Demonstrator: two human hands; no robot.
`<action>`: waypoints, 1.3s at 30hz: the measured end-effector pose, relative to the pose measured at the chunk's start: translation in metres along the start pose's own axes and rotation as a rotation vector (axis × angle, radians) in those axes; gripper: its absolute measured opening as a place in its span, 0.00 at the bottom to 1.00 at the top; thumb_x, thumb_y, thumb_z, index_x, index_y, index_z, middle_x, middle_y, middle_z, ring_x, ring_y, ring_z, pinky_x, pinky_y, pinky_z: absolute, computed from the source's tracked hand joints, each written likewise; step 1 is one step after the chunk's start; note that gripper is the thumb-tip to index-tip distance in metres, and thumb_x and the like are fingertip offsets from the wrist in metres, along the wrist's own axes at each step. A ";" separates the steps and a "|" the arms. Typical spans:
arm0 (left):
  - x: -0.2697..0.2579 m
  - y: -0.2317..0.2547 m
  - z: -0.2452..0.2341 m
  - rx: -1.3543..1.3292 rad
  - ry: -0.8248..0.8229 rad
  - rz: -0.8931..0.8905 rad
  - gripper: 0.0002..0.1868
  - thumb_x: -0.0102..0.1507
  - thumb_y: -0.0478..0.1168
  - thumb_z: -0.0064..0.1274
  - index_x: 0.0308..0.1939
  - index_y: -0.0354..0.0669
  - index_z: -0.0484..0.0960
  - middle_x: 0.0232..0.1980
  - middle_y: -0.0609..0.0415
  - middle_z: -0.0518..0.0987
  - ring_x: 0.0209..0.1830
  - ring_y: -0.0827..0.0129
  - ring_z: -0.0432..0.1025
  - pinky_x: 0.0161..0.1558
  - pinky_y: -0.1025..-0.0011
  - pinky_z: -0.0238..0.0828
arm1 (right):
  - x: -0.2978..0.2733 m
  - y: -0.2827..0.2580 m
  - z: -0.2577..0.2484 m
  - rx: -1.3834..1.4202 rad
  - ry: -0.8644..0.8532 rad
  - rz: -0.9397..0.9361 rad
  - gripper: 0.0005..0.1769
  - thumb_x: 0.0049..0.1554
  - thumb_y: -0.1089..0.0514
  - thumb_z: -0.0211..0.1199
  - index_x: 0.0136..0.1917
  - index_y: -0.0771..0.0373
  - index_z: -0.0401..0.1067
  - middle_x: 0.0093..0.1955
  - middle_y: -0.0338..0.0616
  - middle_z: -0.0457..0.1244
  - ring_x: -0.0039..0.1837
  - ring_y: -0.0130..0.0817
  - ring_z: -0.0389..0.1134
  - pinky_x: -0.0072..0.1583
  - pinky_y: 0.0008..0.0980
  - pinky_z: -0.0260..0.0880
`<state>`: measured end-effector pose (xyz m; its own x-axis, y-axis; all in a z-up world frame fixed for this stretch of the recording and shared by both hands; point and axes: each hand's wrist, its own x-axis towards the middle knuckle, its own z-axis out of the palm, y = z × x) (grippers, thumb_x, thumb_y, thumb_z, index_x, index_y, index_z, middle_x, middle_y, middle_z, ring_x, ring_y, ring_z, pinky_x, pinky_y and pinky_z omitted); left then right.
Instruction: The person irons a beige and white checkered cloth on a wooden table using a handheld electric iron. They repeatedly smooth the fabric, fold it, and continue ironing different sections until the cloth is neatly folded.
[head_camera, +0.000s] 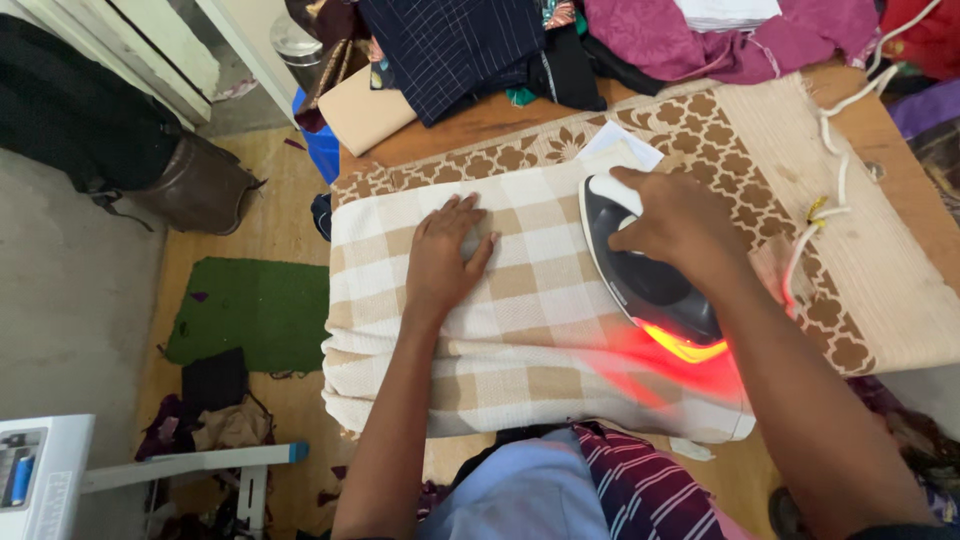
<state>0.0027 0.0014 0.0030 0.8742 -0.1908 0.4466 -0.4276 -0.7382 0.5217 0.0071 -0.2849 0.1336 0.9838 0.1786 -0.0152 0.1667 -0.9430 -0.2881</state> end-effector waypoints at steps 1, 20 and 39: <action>-0.001 0.000 -0.001 -0.004 0.001 -0.005 0.18 0.65 0.47 0.58 0.54 0.40 0.84 0.69 0.47 0.76 0.75 0.54 0.65 0.72 0.53 0.56 | -0.001 -0.001 -0.003 0.007 -0.019 0.010 0.47 0.38 0.52 0.79 0.71 0.53 0.70 0.52 0.64 0.68 0.56 0.60 0.71 0.57 0.51 0.70; -0.001 0.001 -0.002 -0.031 0.012 -0.022 0.18 0.64 0.46 0.59 0.53 0.41 0.84 0.69 0.49 0.77 0.75 0.56 0.65 0.72 0.53 0.57 | 0.017 0.003 0.015 -0.017 -0.128 0.052 0.53 0.37 0.54 0.77 0.76 0.52 0.64 0.59 0.61 0.68 0.62 0.56 0.69 0.62 0.50 0.69; -0.001 0.001 -0.002 -0.016 0.016 0.010 0.18 0.65 0.45 0.58 0.55 0.40 0.83 0.70 0.47 0.76 0.75 0.54 0.65 0.72 0.52 0.57 | -0.033 -0.009 0.010 -0.149 -0.021 0.055 0.36 0.56 0.43 0.66 0.76 0.46 0.64 0.49 0.61 0.70 0.52 0.60 0.71 0.53 0.55 0.71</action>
<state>0.0006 0.0027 0.0045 0.8663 -0.1876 0.4630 -0.4397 -0.7262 0.5285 -0.0276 -0.2798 0.1269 0.9904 0.1299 -0.0474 0.1221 -0.9824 -0.1415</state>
